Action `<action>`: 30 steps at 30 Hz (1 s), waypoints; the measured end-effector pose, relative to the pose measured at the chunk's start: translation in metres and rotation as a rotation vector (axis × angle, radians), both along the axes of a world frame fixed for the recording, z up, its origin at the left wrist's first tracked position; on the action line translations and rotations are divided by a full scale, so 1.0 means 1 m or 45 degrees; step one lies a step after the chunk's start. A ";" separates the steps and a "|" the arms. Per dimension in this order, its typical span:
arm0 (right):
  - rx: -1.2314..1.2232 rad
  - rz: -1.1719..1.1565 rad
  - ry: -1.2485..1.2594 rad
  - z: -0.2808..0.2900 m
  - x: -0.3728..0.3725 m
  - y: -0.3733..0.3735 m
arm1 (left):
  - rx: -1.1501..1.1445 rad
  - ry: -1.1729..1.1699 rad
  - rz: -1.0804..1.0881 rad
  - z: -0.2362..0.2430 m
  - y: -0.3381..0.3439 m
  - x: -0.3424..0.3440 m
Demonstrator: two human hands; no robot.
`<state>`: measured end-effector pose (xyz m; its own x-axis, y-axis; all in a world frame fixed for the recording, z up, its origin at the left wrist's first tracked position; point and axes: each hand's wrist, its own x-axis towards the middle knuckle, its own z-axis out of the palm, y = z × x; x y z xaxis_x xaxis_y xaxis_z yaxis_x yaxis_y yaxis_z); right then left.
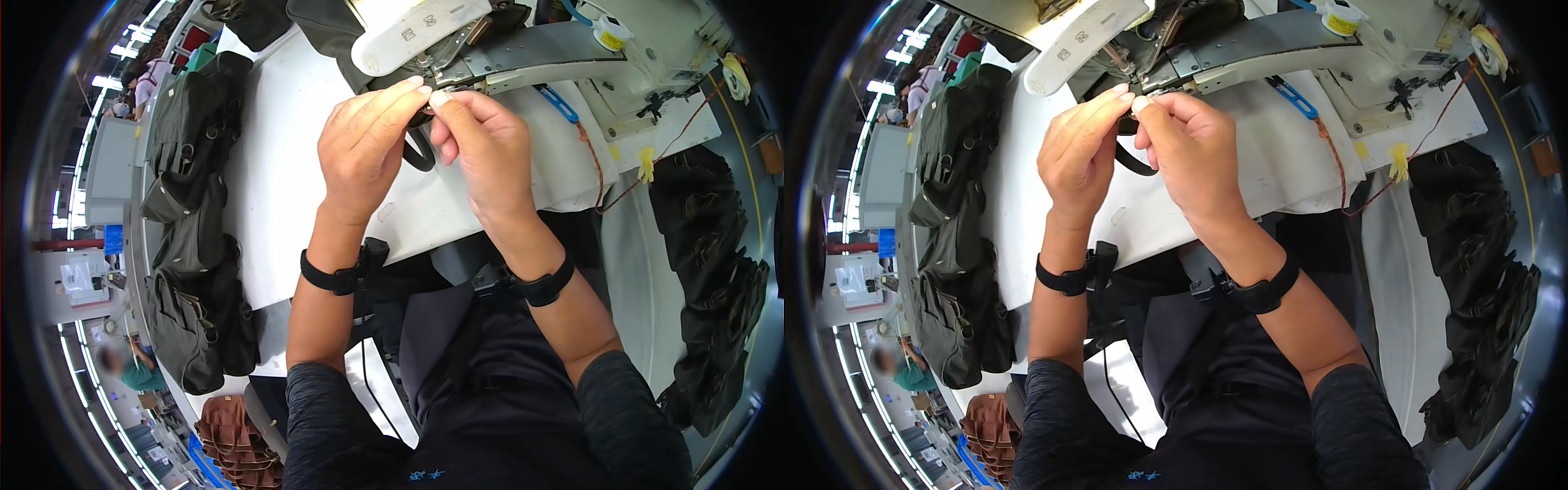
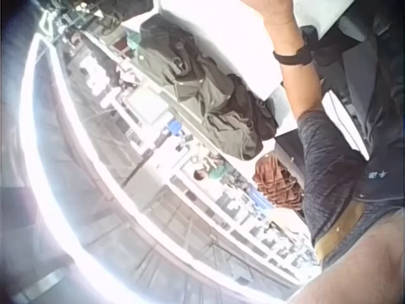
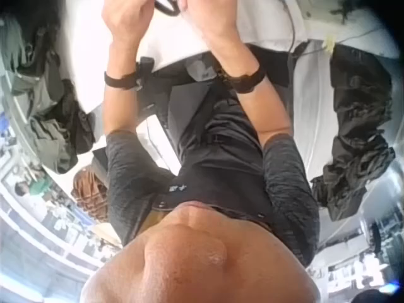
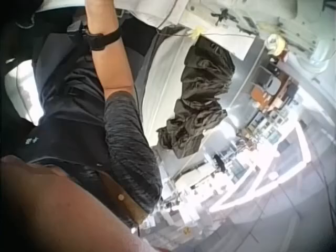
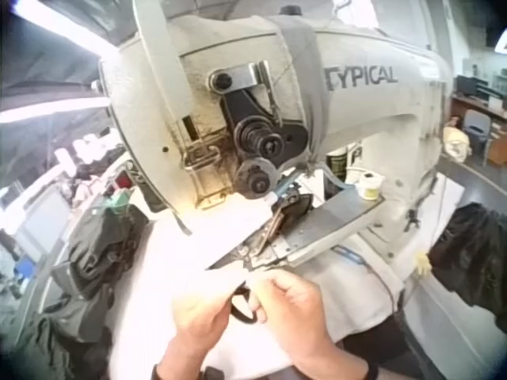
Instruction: Sewing and finishing components of a green canvas and leather bag using an industrial sewing machine.
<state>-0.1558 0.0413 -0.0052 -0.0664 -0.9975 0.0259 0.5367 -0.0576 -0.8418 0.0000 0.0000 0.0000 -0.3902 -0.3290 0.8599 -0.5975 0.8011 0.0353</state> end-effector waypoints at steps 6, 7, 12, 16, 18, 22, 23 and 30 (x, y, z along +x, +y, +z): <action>-0.038 -0.041 0.065 0.002 -0.003 0.002 | 0.007 -0.016 -0.070 0.001 -0.001 0.004; -0.042 -0.048 0.065 -0.001 -0.002 0.001 | 0.011 -0.025 -0.067 0.001 -0.002 0.004; -0.115 -0.073 0.127 0.002 -0.004 -0.004 | -0.045 -0.075 -0.051 0.006 -0.009 0.008; -0.108 -0.044 0.137 0.001 -0.008 -0.006 | -0.023 0.019 -0.020 -0.002 -0.002 0.000; -0.117 -0.019 0.141 0.001 -0.010 -0.007 | -0.007 0.033 -0.009 -0.002 0.000 -0.001; -0.105 0.014 0.146 0.001 -0.015 -0.009 | 0.012 0.078 0.006 -0.004 0.003 -0.007; -0.096 0.026 0.153 0.002 -0.017 -0.009 | 0.009 0.074 0.011 -0.005 0.002 -0.007; -0.048 0.069 0.175 0.007 -0.017 -0.009 | 0.012 0.084 0.011 -0.007 0.001 -0.006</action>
<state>-0.1730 0.0324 0.0020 -0.0055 -0.9976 0.0683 0.4194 -0.0643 -0.9055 -0.0060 0.0009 -0.0070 -0.3296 -0.3402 0.8807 -0.6006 0.7953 0.0825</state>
